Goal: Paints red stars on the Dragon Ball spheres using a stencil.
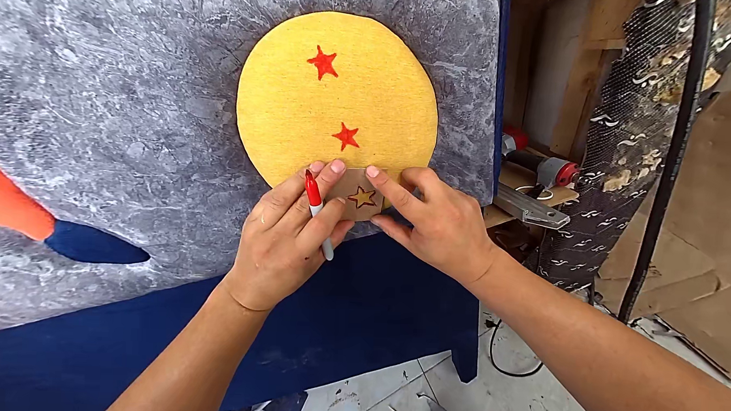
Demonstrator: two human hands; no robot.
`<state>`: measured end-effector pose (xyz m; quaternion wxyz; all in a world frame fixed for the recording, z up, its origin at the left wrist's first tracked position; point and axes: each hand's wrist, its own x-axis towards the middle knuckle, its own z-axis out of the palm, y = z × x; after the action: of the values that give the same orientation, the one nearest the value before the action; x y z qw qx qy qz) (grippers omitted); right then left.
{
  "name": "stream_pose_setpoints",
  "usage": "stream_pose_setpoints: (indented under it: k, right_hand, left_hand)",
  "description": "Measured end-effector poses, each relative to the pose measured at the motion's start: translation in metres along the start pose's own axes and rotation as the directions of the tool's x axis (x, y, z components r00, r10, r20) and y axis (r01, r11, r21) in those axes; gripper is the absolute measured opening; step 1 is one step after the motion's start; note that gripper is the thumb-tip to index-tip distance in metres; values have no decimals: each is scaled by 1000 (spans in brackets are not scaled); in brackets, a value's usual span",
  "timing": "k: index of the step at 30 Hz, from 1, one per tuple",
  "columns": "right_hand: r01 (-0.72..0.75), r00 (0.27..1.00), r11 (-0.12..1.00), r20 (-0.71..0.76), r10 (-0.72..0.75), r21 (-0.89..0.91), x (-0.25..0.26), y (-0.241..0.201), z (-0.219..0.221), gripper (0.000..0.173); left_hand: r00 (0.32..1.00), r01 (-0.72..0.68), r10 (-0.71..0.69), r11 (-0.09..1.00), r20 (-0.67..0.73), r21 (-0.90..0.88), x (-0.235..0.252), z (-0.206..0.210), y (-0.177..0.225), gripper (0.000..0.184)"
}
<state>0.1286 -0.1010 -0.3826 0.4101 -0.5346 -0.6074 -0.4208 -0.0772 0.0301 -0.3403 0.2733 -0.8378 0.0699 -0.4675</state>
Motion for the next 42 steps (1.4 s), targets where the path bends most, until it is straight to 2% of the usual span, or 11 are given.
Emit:
stream_pose_setpoints:
  k: [3, 9, 14, 16, 18, 20, 22, 25, 31, 36, 42]
  right_hand:
    - [-22, 999, 999, 41, 23, -29, 4, -2, -3, 56]
    - [-55, 999, 995, -3, 55, -79, 6, -8, 4, 55]
    - [-22, 1000, 992, -1, 22, -121, 5, -6, 5, 55]
    - [-16, 1000, 993, 13, 18, -114, 6, -5, 5, 56]
    - [-26, 999, 995, 21, 28, -100, 7, -5, 5, 56]
    - [-36, 999, 996, 26, 38, -86, 7, -5, 4, 56]
    - [-40, 999, 997, 29, 42, -69, 7, -5, 3, 55]
    - [-45, 999, 997, 12, 46, -64, 7, -4, 5, 54]
    - [-69, 998, 993, -22, 67, -96, 1, -5, 10, 51]
    - [-55, 998, 995, -43, 51, -87, 0, -4, 11, 51]
    - [-55, 998, 996, -42, 52, -72, 0, -4, 10, 50]
  left_hand:
    - [1000, 18, -18, 1000, -5, 8, -3, 3, 0, 34]
    - [999, 50, -50, 999, -10, -5, -4, 6, 3, 34]
    - [981, 188, -193, 964, -9, -188, -1, -5, 17, 35]
    - [943, 298, -328, 906, -54, -301, -8, -16, 29, 33]
    - [873, 403, -479, 813, -91, -420, -17, -24, 45, 35]
    - [818, 426, -566, 715, -101, -554, -22, -20, 57, 37]
    - [792, 417, -599, 672, -118, -612, -21, -9, 65, 32]
    - [781, 384, -595, 697, -190, -606, -8, 13, 65, 21]
    - [772, 367, -548, 798, -322, -478, -6, 50, 61, 17]
    - [785, 339, -498, 843, -368, -417, -5, 56, 61, 17]
    - [791, 375, -480, 870, -378, -320, 2, 54, 61, 16]
